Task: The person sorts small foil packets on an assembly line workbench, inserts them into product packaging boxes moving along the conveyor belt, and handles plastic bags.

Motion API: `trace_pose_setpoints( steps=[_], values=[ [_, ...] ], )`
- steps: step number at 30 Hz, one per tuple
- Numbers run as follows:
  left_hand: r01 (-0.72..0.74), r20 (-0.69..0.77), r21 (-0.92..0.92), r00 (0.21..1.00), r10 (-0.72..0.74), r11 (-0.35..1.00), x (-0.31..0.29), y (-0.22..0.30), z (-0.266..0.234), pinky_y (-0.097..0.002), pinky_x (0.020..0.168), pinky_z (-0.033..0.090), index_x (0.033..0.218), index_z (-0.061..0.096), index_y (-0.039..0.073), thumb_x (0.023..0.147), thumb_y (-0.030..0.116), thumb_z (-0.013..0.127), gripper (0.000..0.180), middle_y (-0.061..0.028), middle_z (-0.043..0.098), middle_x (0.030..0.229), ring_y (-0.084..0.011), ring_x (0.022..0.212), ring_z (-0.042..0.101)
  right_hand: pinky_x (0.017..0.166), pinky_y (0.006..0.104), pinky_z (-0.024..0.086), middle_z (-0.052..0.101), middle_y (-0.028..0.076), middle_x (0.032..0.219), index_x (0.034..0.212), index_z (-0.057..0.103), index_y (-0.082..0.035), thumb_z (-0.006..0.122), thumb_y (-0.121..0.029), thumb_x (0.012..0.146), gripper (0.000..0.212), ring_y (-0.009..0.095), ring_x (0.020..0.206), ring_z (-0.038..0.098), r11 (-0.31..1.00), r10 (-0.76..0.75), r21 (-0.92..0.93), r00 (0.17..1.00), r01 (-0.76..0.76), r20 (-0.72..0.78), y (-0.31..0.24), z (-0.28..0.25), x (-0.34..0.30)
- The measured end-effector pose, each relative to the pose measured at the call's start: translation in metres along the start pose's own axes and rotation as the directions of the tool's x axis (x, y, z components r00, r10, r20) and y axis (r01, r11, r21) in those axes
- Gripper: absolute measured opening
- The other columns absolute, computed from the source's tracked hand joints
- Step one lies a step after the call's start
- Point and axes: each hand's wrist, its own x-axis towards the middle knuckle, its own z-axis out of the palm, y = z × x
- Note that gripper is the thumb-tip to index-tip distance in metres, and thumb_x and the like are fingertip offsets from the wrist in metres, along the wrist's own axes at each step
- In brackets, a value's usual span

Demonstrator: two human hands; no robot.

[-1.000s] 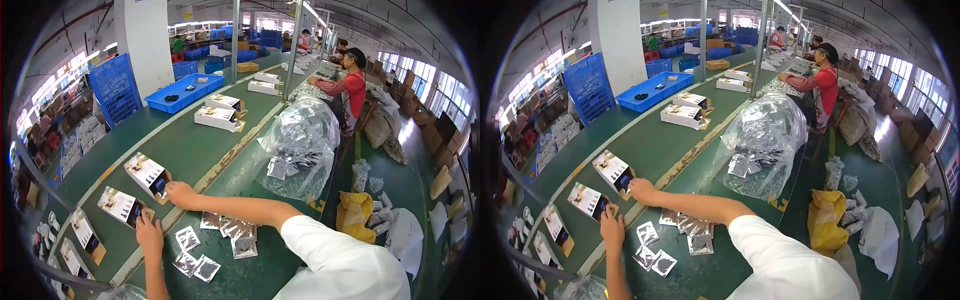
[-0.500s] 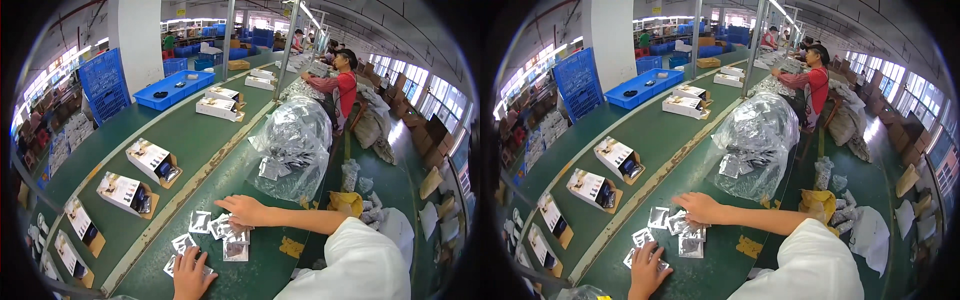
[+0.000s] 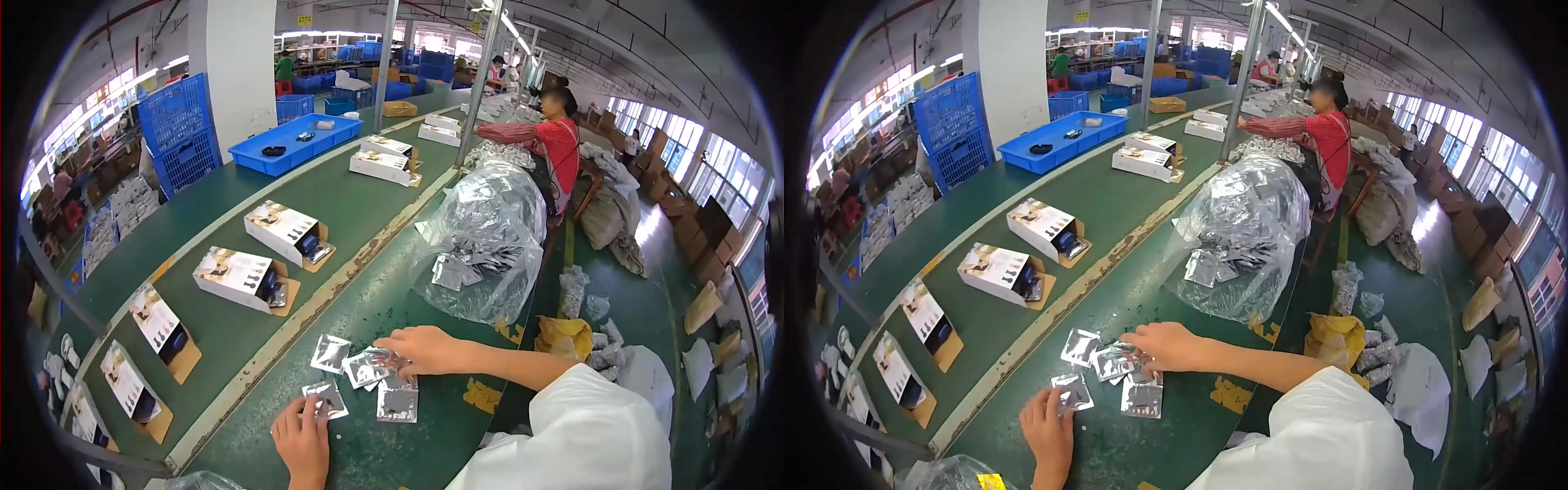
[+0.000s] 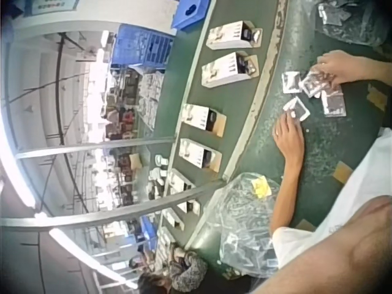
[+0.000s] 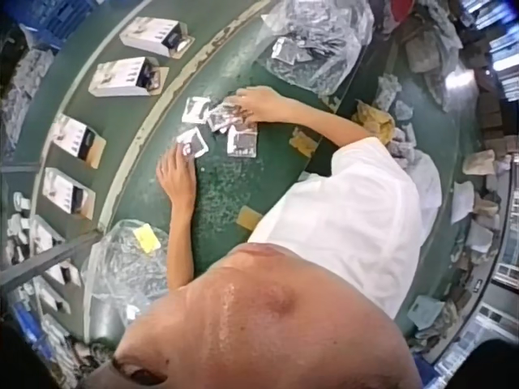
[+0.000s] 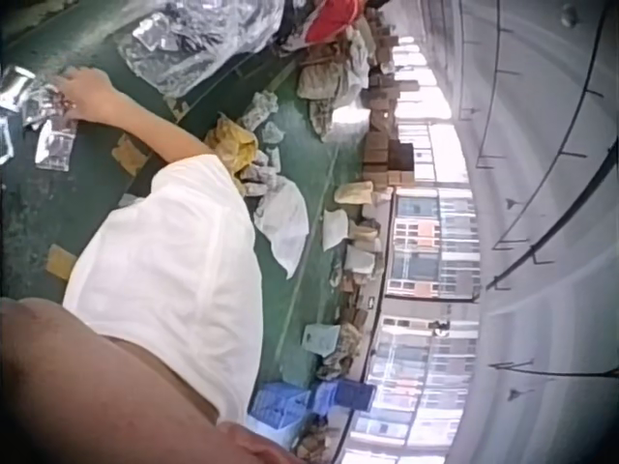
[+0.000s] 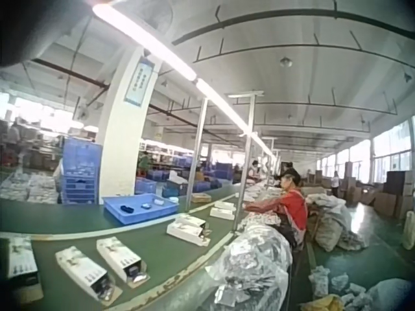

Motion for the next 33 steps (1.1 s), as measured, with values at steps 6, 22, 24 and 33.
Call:
trace_pose_setpoints(
  steps=[6, 22, 24, 33],
  values=[
    [0.040, -0.122, -0.182, 0.991, -0.063, 0.983, -0.031, -0.021, -0.036, -0.0437, 0.083, 0.055, 0.125, 0.065, 0.006, 0.078, 0.003, 0.075, 0.049, -0.0192, 0.058, 0.128, -0.0376, 0.109, 0.062, 0.076, 0.0445, 0.055, 0.068, 0.014, 0.090, 0.104, 0.063, -0.009, 0.068, -0.015, 0.086, 0.020, 0.035, 0.087, 0.069, 0.953, 0.138, 0.280, 0.989, -0.116, -0.060, -0.050, -0.003, 0.030],
    [0.204, -0.091, -0.780, 0.898, -0.430, 0.591, -0.065, -0.090, -0.080, -0.0278, 0.082, 0.051, 0.116, 0.055, 0.001, 0.083, -0.010, 0.059, 0.035, -0.0071, 0.057, 0.110, -0.0137, 0.095, 0.058, 0.065, 0.0380, 0.055, 0.058, 0.006, 0.090, 0.083, 0.065, -0.009, 0.066, -0.009, 0.077, 0.006, 0.024, 0.086, 0.065, 0.832, -0.540, -0.321, 0.529, 0.453, -0.655, -0.181, 0.089, 0.343],
    [0.193, -0.172, -0.770, 0.855, -0.489, 0.608, -0.047, -0.099, -0.099, -0.0294, 0.084, 0.051, 0.112, 0.059, 0.001, 0.083, -0.009, 0.062, 0.031, -0.0072, 0.061, 0.107, -0.0152, 0.096, 0.060, 0.065, 0.0376, 0.056, 0.058, 0.007, 0.089, 0.083, 0.066, -0.008, 0.065, -0.009, 0.078, 0.005, 0.025, 0.088, 0.065, 0.882, -0.472, -0.302, 0.658, 0.362, -0.587, -0.167, 0.104, 0.362],
    [0.224, -0.248, 0.416, 0.960, -0.127, 0.881, -0.072, -0.266, -0.147, -0.0434, 0.089, 0.053, 0.122, 0.064, 0.002, 0.088, 0.001, 0.057, 0.035, -0.0154, 0.064, 0.112, -0.0350, 0.107, 0.063, 0.107, 0.0506, 0.045, 0.052, 0.024, 0.142, 0.150, 0.044, -0.006, 0.074, -0.033, 0.087, 0.074, 0.042, 0.129, 0.052, 0.861, -0.455, 0.066, 0.823, 0.504, -0.340, -0.223, 0.107, 0.251]
  ],
)
